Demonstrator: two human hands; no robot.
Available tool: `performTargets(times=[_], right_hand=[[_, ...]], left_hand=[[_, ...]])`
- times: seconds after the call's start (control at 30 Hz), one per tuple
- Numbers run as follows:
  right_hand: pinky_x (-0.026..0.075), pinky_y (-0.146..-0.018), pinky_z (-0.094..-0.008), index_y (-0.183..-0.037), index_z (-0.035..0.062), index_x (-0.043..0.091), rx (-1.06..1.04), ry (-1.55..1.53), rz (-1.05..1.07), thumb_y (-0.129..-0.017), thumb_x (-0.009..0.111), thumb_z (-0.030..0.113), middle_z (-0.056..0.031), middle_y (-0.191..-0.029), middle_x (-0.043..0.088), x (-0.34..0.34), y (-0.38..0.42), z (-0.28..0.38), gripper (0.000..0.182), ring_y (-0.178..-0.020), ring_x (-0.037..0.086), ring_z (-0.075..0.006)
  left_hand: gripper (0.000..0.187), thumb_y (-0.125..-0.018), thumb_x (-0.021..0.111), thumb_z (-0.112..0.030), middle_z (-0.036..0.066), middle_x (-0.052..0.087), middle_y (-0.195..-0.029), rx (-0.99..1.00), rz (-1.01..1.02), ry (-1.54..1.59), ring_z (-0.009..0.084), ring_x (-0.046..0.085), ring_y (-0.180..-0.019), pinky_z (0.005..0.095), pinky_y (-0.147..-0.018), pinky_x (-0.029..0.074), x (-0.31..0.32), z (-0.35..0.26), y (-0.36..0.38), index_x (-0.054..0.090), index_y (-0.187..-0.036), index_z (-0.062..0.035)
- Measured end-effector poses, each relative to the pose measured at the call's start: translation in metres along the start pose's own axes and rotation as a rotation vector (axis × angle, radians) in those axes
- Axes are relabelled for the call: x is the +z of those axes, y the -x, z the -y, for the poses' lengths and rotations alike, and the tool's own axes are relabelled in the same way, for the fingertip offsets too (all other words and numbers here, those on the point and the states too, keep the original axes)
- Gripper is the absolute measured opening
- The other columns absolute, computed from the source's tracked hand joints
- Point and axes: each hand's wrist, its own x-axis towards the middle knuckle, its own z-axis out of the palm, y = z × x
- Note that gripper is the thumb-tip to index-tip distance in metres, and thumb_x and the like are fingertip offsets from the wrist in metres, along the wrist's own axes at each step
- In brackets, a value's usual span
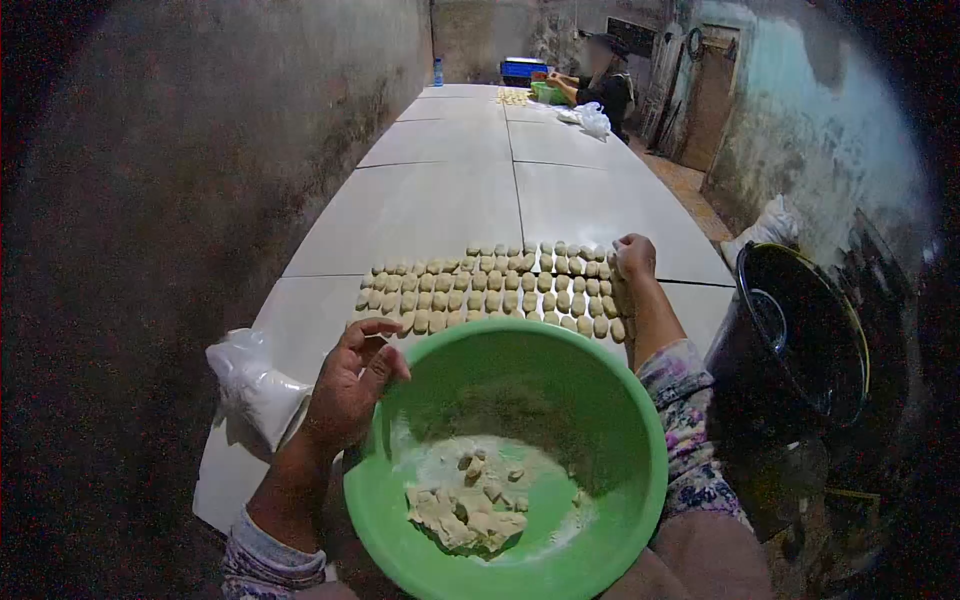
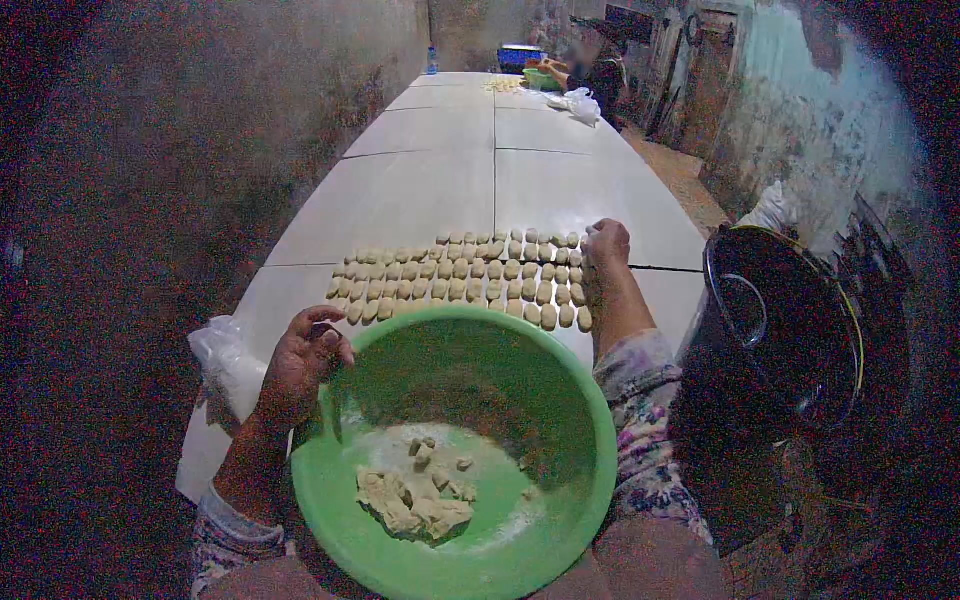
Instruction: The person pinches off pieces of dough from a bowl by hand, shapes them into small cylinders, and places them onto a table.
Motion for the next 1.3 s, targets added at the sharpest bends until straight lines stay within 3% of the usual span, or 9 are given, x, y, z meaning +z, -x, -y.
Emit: performTargets(times=[0.37,0.43,0.5,0.77,0.9,1.0,1.07,1.1,1.3], right_hand=[[0.049,-0.080,-0.0404,-0.124,0.0085,0.052,-0.074,0.124,0.061,-0.077,0.056,0.009,-0.0174,-0.096,0.066,-0.028,0.022,0.039,0.046,-0.090,0.063,-0.0325],[0.049,-0.072,-0.0371,-0.122,0.0074,0.054,0.078,-0.277,0.170,-0.079,0.057,0.010,-0.0153,-0.089,0.065,-0.047,0.031,0.064,0.043,-0.081,0.063,-0.0262],[0.049,-0.072,-0.0326,-0.116,0.0049,0.057,-0.231,-0.121,0.037,-0.078,0.060,0.011,-0.0135,-0.086,0.065,-0.034,0.013,0.057,0.038,-0.078,0.062,-0.0221],[0.050,-0.079,-0.0305,-0.112,0.0026,0.058,-0.565,-0.239,0.644,-0.089,0.061,0.008,-0.0094,-0.092,0.067,-0.164,0.162,0.225,0.024,-0.086,0.062,-0.0140],[0.051,-0.079,-0.0345,-0.114,0.0054,0.058,-0.981,-0.100,0.817,-0.085,0.062,0.010,-0.0115,-0.097,0.067,-0.165,0.237,0.225,0.029,-0.085,0.065,-0.0226],[0.052,-0.077,-0.0384,-0.111,0.0069,0.060,-0.887,-0.064,1.090,-0.082,0.062,0.013,-0.0143,-0.097,0.065,-0.174,0.291,0.228,0.030,-0.086,0.065,-0.0284],[0.052,-0.073,-0.0420,-0.109,0.0089,0.061,-1.068,0.409,1.268,-0.080,0.061,0.016,-0.0172,-0.093,0.063,-0.178,0.318,0.232,0.030,-0.087,0.064,-0.0312],[0.051,-0.074,-0.0486,-0.088,0.0042,0.059,-1.099,0.369,1.245,-0.072,0.062,0.013,-0.0206,-0.090,0.063,-0.178,0.333,0.228,0.018,-0.091,0.064,-0.0336],[0.051,-0.075,-0.0472,-0.098,0.0019,0.058,-1.088,-0.080,1.242,-0.074,0.060,0.014,-0.0208,-0.100,0.060,-0.173,0.411,0.192,0.027,-0.092,0.063,-0.0343]], left_hand=[[0.027,-0.096,0.053,-0.024,0.003,0.059,-0.081,-0.002,-0.009,0.019,0.0100,0.054,-0.080,0.0256,-0.078,0.043,0.002,-0.001,-0.001,0.053,-0.112,-0.0016],[0.025,-0.095,0.054,-0.020,0.003,0.060,-0.082,-0.030,-0.012,0.021,0.0107,0.056,-0.082,0.0264,-0.079,0.044,0.000,0.000,-0.001,0.053,-0.111,-0.0013],[0.024,-0.092,0.059,-0.017,0.005,0.062,-0.086,0.011,0.011,-0.020,0.0110,0.058,-0.086,0.0281,-0.081,0.046,-0.001,-0.001,-0.001,0.054,-0.110,-0.0019],[0.032,-0.082,0.069,-0.013,0.008,0.062,-0.106,0.084,0.077,-0.323,0.0182,0.058,-0.100,0.0348,-0.086,0.047,-0.001,-0.006,-0.003,0.058,-0.111,-0.0047],[0.039,-0.076,0.058,0.001,0.008,0.063,-0.106,-0.055,0.238,-0.112,0.0178,0.058,-0.095,0.0337,-0.088,0.047,0.000,-0.013,0.005,0.058,-0.115,-0.0052],[0.044,-0.072,0.051,0.007,0.009,0.064,-0.101,0.023,0.352,-0.106,0.0169,0.059,-0.091,0.0322,-0.086,0.048,0.006,-0.015,0.009,0.058,-0.114,-0.0046],[0.043,-0.072,0.050,0.009,0.008,0.064,-0.097,0.025,0.413,-0.054,0.0169,0.059,-0.090,0.0315,-0.085,0.049,0.010,-0.017,0.013,0.059,-0.112,-0.0043],[0.043,-0.072,0.050,0.009,0.008,0.064,-0.097,0.036,0.417,-0.050,0.0169,0.059,-0.090,0.0315,-0.085,0.049,0.011,-0.017,0.014,0.059,-0.112,-0.0043],[0.035,-0.076,0.053,0.010,0.011,0.061,-0.107,0.096,0.356,-0.195,0.0200,0.062,-0.096,0.0344,-0.089,0.050,0.015,-0.023,0.036,0.057,-0.108,-0.0010]])
